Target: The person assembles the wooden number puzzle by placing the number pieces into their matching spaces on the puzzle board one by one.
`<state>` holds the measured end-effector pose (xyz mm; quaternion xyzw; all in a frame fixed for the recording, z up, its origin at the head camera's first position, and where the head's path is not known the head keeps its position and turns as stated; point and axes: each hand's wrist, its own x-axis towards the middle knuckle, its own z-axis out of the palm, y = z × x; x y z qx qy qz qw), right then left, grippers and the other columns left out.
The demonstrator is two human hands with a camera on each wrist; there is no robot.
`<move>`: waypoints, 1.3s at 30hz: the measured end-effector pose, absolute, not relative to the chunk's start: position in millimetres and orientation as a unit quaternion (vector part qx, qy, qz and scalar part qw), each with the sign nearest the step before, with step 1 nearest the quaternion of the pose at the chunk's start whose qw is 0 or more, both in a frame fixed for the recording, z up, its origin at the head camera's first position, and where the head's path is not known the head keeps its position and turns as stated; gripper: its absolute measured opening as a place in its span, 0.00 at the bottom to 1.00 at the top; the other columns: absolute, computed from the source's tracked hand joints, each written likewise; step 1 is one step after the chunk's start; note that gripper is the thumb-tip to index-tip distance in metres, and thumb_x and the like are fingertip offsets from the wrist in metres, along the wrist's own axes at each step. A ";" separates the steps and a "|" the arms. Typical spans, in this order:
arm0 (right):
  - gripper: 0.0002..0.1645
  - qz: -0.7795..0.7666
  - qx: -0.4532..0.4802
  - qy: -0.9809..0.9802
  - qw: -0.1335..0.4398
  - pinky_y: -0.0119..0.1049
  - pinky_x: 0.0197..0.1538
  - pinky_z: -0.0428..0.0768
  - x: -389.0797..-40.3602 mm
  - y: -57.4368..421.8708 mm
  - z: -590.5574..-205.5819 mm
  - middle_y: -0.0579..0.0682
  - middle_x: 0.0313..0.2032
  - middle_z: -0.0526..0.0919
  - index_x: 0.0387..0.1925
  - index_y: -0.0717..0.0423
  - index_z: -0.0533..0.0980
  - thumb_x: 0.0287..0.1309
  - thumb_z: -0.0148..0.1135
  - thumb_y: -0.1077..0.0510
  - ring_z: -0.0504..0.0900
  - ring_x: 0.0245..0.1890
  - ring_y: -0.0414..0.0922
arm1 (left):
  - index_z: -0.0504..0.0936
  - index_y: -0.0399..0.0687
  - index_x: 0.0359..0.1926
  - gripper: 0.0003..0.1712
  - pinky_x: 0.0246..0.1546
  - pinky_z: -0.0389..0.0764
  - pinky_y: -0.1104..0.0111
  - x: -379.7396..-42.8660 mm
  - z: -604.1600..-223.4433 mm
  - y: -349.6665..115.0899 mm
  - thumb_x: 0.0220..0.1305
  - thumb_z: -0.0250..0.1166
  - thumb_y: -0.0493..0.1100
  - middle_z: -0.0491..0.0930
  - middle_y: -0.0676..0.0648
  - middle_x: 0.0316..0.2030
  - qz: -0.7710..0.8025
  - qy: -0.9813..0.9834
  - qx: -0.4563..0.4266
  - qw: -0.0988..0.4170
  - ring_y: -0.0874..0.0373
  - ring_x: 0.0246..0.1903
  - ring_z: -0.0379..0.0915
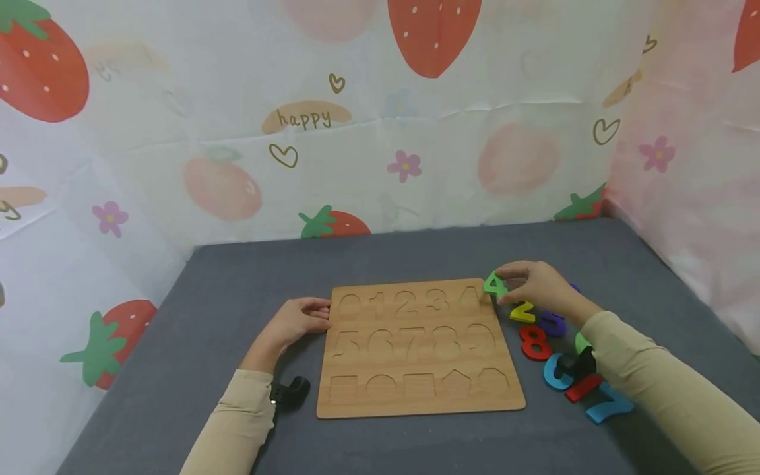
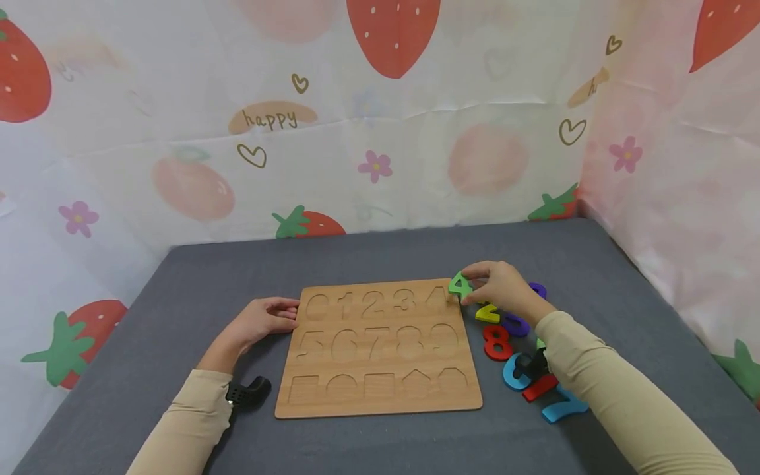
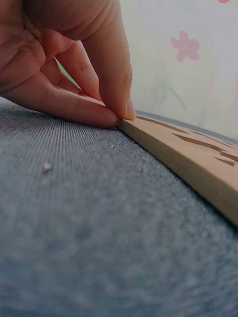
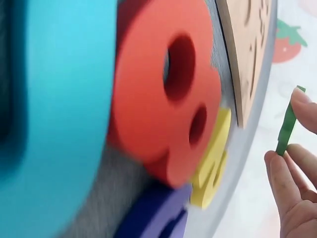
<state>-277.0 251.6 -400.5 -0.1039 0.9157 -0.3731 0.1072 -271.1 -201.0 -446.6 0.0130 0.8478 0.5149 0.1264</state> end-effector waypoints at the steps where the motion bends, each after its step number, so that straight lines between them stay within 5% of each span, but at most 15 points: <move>1: 0.39 -0.377 -0.105 0.914 0.109 0.53 0.60 0.79 -277.1 249.4 -401.6 0.65 0.68 0.69 0.67 0.61 0.70 0.56 0.72 0.55 0.71 0.67 0.62 | 0.73 0.31 0.64 0.31 0.46 0.84 0.66 -270.7 -446.6 -201.0 0.60 0.69 0.32 0.80 0.34 0.53 0.515 0.848 0.013 0.125 0.53 0.49 0.79; 27: 0.37 -0.378 -0.126 0.910 0.118 0.48 0.56 0.82 -278.6 211.9 -412.6 0.66 0.66 0.71 0.63 0.65 0.73 0.53 0.75 0.59 0.77 0.61 0.61 | 0.74 0.33 0.64 0.30 0.50 0.82 0.64 -261.7 -449.8 -200.4 0.60 0.69 0.33 0.81 0.35 0.53 0.508 0.854 0.001 0.110 0.48 0.53 0.78; 39: 0.38 -0.351 -0.125 0.921 0.110 0.55 0.63 0.75 -285.9 208.9 -420.3 0.66 0.66 0.72 0.62 0.65 0.75 0.50 0.76 0.59 0.72 0.65 0.63 | 0.75 0.33 0.64 0.30 0.48 0.82 0.66 -266.7 -448.8 -199.4 0.60 0.69 0.33 0.81 0.35 0.52 0.513 0.851 0.000 0.112 0.52 0.51 0.78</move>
